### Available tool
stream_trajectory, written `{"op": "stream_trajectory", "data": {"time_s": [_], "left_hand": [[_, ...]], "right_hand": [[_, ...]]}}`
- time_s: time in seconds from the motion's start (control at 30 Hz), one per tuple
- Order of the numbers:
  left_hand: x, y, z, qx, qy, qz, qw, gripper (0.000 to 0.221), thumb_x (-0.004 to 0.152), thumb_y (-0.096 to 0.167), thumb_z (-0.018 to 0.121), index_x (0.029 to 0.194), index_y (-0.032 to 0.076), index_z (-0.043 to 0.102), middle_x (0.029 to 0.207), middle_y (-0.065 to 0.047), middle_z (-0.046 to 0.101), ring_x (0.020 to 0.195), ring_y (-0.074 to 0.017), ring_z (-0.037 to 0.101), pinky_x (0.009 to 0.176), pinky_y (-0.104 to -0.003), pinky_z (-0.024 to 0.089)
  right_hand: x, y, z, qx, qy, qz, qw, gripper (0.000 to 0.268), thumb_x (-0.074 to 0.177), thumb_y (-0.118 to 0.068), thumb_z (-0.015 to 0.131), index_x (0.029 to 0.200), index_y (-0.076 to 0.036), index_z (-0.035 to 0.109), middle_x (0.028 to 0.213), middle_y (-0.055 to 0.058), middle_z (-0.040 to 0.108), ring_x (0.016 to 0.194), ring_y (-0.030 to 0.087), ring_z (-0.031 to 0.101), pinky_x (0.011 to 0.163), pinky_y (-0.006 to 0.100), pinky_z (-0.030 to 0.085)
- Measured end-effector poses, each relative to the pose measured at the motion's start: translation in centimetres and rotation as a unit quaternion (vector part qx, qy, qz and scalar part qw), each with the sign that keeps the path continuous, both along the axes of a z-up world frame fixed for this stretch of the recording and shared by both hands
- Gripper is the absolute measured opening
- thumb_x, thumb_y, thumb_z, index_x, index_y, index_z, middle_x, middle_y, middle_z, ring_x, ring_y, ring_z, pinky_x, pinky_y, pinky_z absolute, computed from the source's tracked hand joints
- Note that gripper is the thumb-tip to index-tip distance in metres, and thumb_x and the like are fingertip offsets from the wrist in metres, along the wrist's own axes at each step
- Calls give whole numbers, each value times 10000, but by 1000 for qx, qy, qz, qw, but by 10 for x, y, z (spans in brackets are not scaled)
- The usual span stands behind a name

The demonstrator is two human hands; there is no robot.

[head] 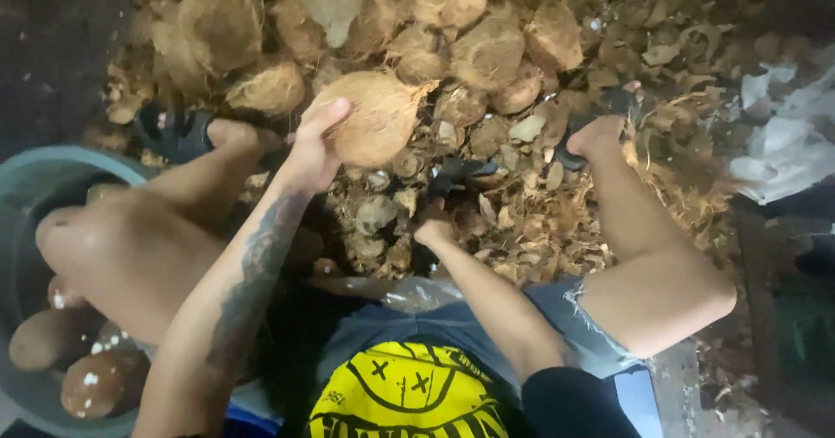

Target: Peeling the outer husk of coconuts using a knife while sitting on the floor.

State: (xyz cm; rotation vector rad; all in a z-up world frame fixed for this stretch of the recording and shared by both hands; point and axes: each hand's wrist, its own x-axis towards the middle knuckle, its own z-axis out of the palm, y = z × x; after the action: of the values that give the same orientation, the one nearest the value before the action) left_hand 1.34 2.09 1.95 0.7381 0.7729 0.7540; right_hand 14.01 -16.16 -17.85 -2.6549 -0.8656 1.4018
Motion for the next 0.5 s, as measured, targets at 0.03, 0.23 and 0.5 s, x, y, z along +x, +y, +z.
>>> {"op": "stream_trajectory", "data": {"time_s": [0.03,0.23,0.5], "left_hand": [[-2,-7,-4,-4,2,5,1000,600,768,364,828,1315,162,685,1112,-122,711,966,-314,742,768,-517,660],[-7,-24,-108,-101,73,15,992,552,744,360,869,1245,204,695,1125,-108,705,1003,-317,736,742,-504,665],[-25,-20,-184,27,382,-121,916,667,539,445,952,1177,471,761,1213,20,742,1165,-237,695,988,-366,534]], "right_hand": [[-2,-2,-8,-4,2,5,1000,926,897,-419,653,1565,54,218,1330,280,671,1237,458,683,970,577,583],[13,-17,-61,24,1,-165,986,1177,778,-366,790,1653,15,101,1438,268,611,1364,455,586,1076,646,497],[59,-28,86,187,218,-426,858,437,648,-63,658,1058,82,614,663,105,579,447,197,575,336,371,466]]}}
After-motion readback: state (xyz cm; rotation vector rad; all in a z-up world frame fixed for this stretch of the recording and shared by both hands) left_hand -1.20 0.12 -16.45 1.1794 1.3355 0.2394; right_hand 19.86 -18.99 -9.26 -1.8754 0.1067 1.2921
